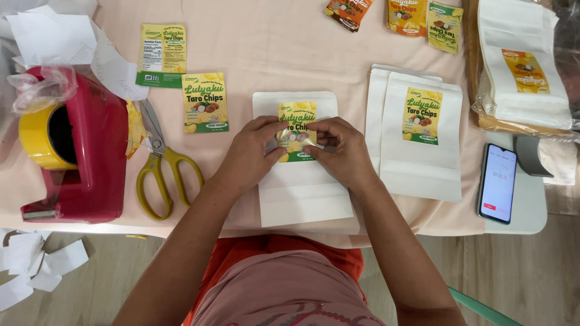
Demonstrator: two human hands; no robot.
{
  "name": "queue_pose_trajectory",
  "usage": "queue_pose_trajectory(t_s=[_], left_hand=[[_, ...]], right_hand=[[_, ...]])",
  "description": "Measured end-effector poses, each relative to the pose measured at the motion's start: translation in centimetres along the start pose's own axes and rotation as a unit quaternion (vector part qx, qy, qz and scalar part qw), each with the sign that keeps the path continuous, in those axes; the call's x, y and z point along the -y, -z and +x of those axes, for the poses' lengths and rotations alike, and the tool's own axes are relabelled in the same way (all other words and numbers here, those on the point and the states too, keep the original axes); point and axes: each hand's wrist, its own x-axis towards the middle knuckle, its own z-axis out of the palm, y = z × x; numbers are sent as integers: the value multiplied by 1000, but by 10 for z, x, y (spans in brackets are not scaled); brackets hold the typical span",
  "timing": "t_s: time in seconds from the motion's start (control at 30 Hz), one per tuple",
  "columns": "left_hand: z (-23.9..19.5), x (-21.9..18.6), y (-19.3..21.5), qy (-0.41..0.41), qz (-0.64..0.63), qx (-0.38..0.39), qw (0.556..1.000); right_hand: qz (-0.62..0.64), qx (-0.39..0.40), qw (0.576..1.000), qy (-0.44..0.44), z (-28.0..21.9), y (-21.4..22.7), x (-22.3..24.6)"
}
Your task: The person applies printed labels to white pouches on a table. They peel the backing from each label, position it on a pouch, and smooth it down, repeating the process for several pouches.
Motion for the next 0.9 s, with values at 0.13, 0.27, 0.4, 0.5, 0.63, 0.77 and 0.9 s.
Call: queue_pose_trajectory(t_s=[0.13, 0.27, 0.4, 0.5, 0.63, 0.77, 0.9], left_hand=[[0, 6, -4, -4, -3, -5, 1000], [-1, 6, -3, -9, 5, -7, 1000], [-1, 4, -3, -10, 5, -10, 1000], [-1, 6, -4, -17, 3, -12, 1000], [-1, 7, -5, -14, 8, -10, 1000], [-1, 3, -6, -5, 17, -10, 1000], [-8, -3, -17, -3, 66, -57, 996]], right_hand=[[1, 3, 1000, -10, 0, 0, 2], [-6, 5, 1000, -4, 0, 0, 2], [-11, 7, 1000, -8, 0, 0, 4], [-7, 4, 1000, -9, 0, 0, 3], [1, 6, 1000, -7, -1, 1, 3], [-13, 9, 1000, 8, -1, 4, 1], [-81, 46, 992, 89, -2, 5, -6]])
